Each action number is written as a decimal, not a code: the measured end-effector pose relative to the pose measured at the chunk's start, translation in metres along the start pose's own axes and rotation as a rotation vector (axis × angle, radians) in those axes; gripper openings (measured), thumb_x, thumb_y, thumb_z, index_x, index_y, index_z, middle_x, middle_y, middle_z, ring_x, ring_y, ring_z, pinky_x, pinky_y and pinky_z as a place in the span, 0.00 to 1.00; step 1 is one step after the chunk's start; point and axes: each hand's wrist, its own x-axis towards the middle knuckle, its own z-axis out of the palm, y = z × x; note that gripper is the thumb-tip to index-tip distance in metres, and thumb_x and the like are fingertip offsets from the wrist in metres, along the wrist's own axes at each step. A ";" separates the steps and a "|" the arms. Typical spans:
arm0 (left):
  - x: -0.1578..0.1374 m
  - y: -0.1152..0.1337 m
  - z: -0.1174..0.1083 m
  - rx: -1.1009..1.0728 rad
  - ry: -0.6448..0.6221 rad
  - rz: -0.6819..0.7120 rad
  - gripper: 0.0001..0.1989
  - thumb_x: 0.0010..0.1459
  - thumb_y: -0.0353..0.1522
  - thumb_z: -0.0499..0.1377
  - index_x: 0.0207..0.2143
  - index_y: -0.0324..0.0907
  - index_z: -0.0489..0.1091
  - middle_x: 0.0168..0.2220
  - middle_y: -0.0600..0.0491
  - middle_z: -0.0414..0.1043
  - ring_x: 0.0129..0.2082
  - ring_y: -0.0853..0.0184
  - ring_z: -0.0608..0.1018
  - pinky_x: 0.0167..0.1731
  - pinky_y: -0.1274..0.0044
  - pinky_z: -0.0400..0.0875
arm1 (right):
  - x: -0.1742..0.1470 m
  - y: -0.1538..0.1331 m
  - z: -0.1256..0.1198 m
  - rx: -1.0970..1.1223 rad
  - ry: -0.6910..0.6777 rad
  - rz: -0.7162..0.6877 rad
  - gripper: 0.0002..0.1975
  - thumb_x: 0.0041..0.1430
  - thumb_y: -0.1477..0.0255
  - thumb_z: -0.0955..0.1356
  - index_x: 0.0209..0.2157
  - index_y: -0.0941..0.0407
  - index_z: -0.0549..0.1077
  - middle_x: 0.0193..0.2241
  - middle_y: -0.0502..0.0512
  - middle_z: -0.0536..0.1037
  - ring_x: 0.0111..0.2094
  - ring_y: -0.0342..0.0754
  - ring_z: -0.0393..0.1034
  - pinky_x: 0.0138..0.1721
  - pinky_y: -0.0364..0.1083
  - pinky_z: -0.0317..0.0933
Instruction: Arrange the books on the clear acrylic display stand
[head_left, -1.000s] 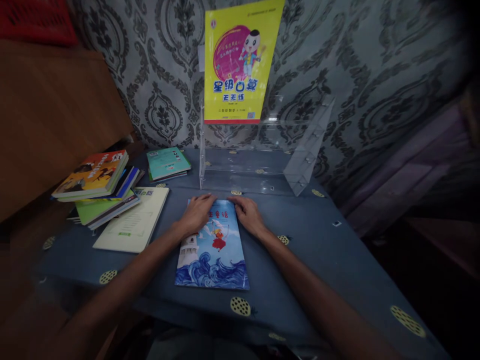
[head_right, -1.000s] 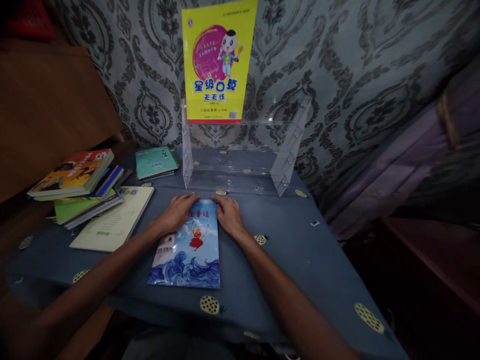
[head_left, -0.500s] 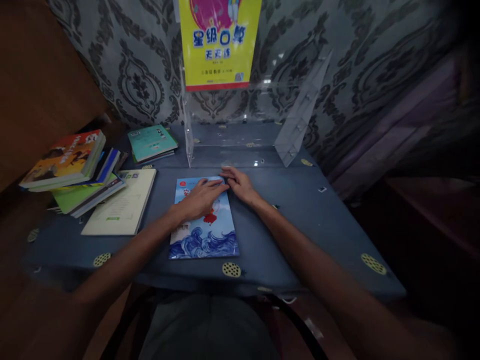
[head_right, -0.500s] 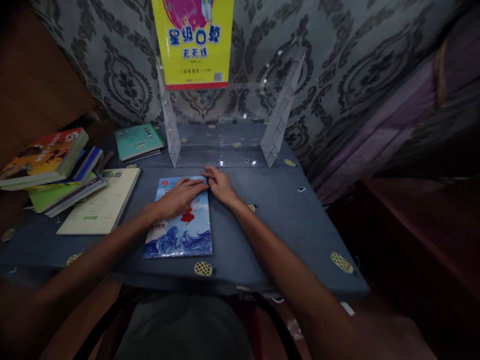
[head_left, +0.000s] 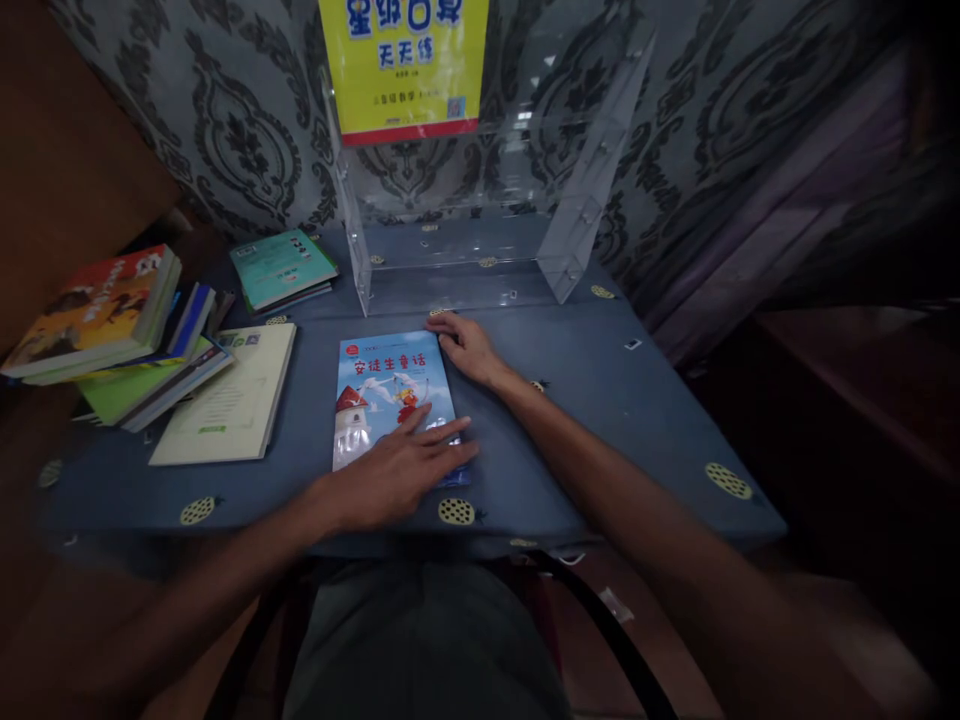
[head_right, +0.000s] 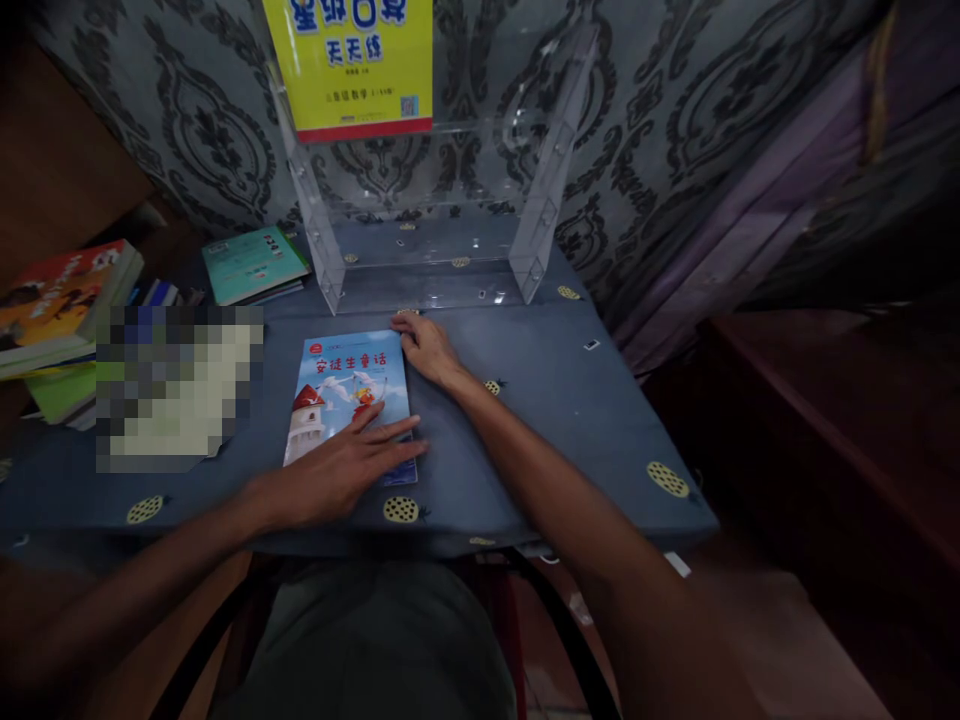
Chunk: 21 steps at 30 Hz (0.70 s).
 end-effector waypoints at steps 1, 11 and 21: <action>-0.003 0.004 0.002 0.000 0.010 0.022 0.39 0.52 0.15 0.46 0.66 0.48 0.53 0.66 0.51 0.62 0.70 0.62 0.53 0.68 0.56 0.43 | 0.000 0.000 0.000 0.004 0.000 0.001 0.21 0.56 0.84 0.61 0.49 0.54 0.72 0.48 0.55 0.80 0.53 0.49 0.74 0.57 0.53 0.65; -0.021 0.019 0.024 0.036 0.076 0.073 0.36 0.58 0.17 0.45 0.68 0.46 0.48 0.66 0.49 0.61 0.71 0.65 0.51 0.69 0.56 0.42 | -0.006 -0.009 0.001 -0.120 0.039 -0.029 0.20 0.59 0.80 0.62 0.52 0.56 0.71 0.51 0.59 0.78 0.54 0.52 0.72 0.58 0.56 0.64; -0.058 0.015 0.048 -0.079 0.624 -0.137 0.24 0.65 0.22 0.45 0.60 0.44 0.63 0.53 0.45 0.75 0.62 0.62 0.69 0.62 0.59 0.64 | -0.111 -0.081 0.018 -0.413 -0.054 -0.254 0.23 0.67 0.72 0.59 0.62 0.51 0.64 0.63 0.59 0.67 0.66 0.55 0.56 0.66 0.64 0.50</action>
